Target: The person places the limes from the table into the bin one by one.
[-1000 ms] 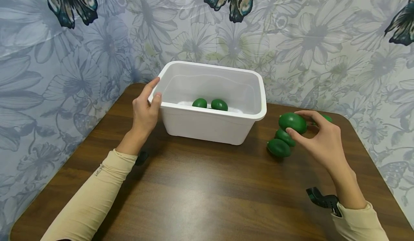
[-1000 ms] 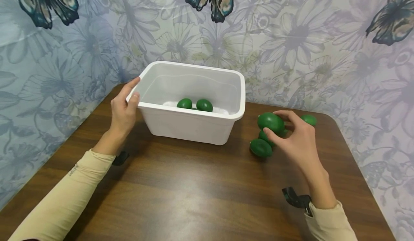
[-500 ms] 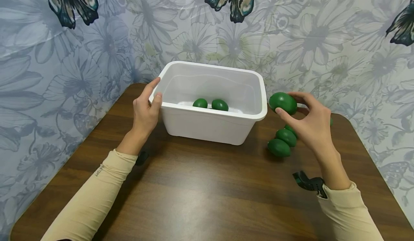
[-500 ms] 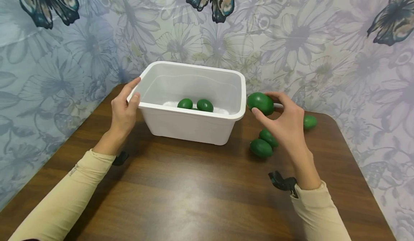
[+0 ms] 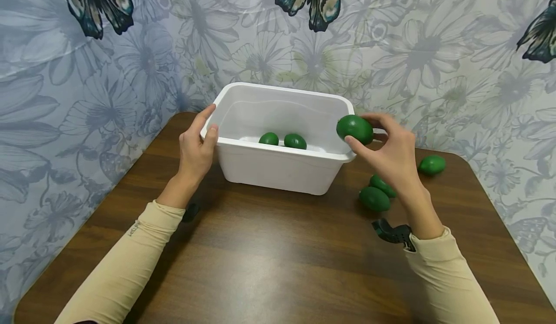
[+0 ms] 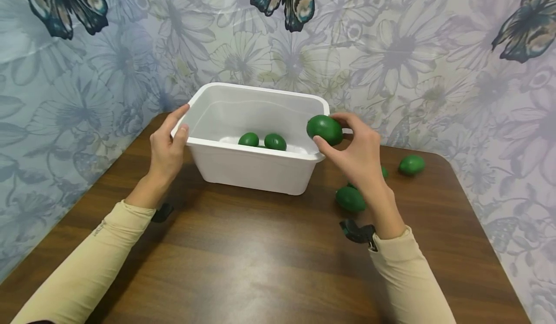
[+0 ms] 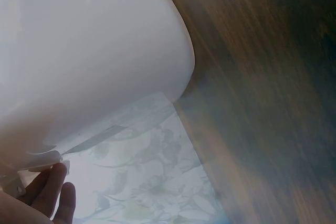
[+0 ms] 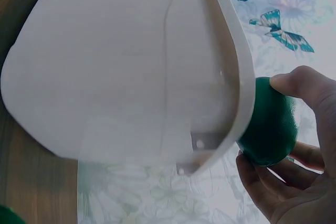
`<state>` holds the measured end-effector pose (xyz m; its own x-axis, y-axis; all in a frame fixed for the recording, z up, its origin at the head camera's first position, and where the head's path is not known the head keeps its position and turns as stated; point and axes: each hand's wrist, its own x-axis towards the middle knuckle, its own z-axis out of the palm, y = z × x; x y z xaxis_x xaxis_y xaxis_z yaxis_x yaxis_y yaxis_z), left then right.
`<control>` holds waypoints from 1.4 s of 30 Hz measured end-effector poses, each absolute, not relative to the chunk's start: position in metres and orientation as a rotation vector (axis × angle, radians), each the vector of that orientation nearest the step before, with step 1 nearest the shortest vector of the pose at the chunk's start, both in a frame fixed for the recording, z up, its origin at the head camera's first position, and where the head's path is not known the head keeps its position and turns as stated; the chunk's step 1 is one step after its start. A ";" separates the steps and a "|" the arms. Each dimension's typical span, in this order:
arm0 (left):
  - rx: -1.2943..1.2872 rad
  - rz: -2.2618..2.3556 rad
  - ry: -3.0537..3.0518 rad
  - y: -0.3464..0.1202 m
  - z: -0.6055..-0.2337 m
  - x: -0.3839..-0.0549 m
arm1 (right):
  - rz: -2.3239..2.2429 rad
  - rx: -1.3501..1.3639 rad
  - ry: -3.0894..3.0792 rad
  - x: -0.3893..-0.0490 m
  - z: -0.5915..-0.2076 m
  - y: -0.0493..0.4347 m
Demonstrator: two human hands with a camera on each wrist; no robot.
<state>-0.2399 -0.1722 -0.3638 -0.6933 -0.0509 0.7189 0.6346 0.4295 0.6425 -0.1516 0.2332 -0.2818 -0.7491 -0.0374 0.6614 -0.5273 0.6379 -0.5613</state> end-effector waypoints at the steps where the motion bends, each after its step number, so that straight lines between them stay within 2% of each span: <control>1: -0.492 -1.298 -2.008 -0.172 -0.364 -0.240 | 1.039 0.445 -2.244 -0.153 -0.282 0.231; 22: -0.489 -1.304 -2.021 -0.173 -0.363 -0.240 | 0.925 0.528 -2.374 -0.161 -0.295 0.214; 42: -0.477 -1.311 -2.020 -0.172 -0.363 -0.239 | 0.924 0.507 -2.250 -0.156 -0.304 0.232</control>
